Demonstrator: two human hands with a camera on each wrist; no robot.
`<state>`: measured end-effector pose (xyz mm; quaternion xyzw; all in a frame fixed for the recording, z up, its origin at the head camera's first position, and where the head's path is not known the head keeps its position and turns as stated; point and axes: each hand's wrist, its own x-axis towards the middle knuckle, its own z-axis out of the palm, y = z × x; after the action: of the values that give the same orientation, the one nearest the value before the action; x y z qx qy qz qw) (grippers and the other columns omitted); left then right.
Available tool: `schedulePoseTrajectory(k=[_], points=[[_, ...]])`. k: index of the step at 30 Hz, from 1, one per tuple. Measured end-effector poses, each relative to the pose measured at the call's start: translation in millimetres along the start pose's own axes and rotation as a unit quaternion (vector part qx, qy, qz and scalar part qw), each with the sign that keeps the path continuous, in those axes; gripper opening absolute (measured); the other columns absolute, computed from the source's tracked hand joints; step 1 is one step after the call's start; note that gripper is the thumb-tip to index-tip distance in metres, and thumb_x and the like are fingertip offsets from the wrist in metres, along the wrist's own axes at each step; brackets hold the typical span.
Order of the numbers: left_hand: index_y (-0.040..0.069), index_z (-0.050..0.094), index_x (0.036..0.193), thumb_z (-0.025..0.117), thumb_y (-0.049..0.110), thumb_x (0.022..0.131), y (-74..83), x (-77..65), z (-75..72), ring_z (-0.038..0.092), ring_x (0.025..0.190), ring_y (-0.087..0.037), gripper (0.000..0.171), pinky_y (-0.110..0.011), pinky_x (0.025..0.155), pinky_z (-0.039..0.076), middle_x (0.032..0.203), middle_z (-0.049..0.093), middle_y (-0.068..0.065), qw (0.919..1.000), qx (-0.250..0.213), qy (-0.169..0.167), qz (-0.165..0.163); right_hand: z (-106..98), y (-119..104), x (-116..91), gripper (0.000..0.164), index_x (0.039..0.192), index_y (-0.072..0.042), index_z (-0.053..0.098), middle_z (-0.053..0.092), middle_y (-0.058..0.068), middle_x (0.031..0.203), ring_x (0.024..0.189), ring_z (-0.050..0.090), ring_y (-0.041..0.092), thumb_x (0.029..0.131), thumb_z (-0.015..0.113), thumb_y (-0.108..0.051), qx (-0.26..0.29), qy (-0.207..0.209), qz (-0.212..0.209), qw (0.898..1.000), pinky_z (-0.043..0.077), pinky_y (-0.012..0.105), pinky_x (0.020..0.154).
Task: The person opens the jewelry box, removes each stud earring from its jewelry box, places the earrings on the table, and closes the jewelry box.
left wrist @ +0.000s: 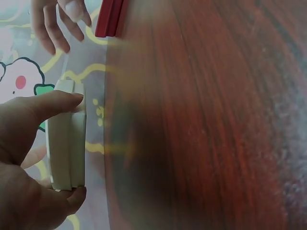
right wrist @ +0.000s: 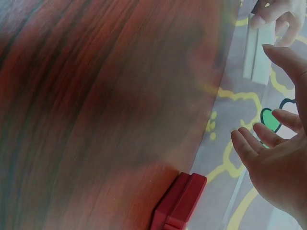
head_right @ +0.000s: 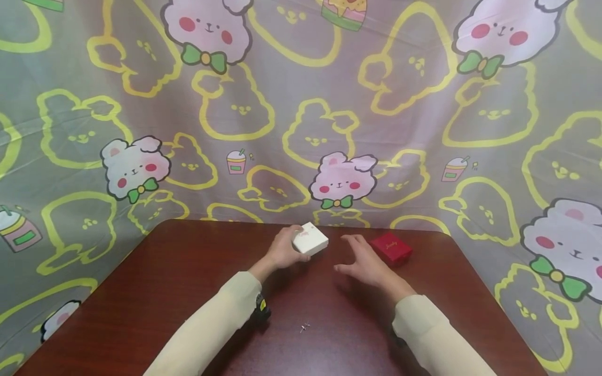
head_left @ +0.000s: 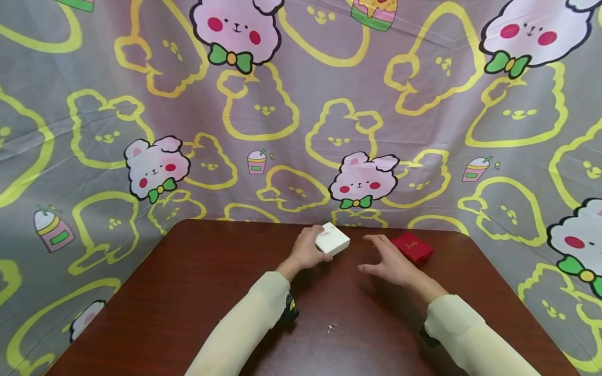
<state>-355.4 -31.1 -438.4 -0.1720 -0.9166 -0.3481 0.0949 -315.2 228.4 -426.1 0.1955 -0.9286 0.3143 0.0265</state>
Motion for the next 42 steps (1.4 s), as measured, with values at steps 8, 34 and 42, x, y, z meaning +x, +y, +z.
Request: schedulePoseTrajectory(k=[8, 34, 42], points=[[0.006, 0.056, 0.136, 0.095, 0.017, 0.066, 11.5, -9.3, -5.3, 0.056, 0.115, -0.032, 0.081, -0.044, 0.095, 0.046, 0.132, 0.057, -0.019, 0.9995, -0.013, -0.011, 0.026, 3.5, -8.5, 3.6, 0.084, 0.148, -0.001, 0.043, 0.047, 0.022, 0.143, 0.127, 0.052, 0.042, 0.082, 0.086, -0.029, 0.003, 0.002, -0.023, 1.000, 0.048, 0.056, 0.102], [0.009, 0.056, 0.140, 0.095, 0.019, 0.070, 22.2, -27.2, -7.6, 0.054, 0.120, -0.027, 0.081, -0.037, 0.098, 0.044, 0.139, 0.053, -0.014, 0.9949, -0.021, -0.079, 0.058, 18.2, -20.4, 9.5, 0.071, 0.139, -0.004, 0.053, 0.057, 0.014, 0.129, 0.112, 0.056, 0.028, 0.079, 0.088, -0.021, -0.003, 0.008, -0.093, 0.996, 0.049, 0.049, 0.097], [0.012, 0.055, 0.139, 0.094, 0.022, 0.071, 20.8, -29.5, -10.0, 0.053, 0.118, -0.024, 0.079, -0.035, 0.097, 0.043, 0.140, 0.052, -0.011, 0.9928, -0.021, -0.097, 0.067, 17.2, -23.2, 8.8, 0.074, 0.140, -0.004, 0.052, 0.056, 0.016, 0.129, 0.110, 0.055, 0.029, 0.078, 0.088, -0.021, -0.006, 0.001, -0.103, 0.995, 0.049, 0.048, 0.094]])
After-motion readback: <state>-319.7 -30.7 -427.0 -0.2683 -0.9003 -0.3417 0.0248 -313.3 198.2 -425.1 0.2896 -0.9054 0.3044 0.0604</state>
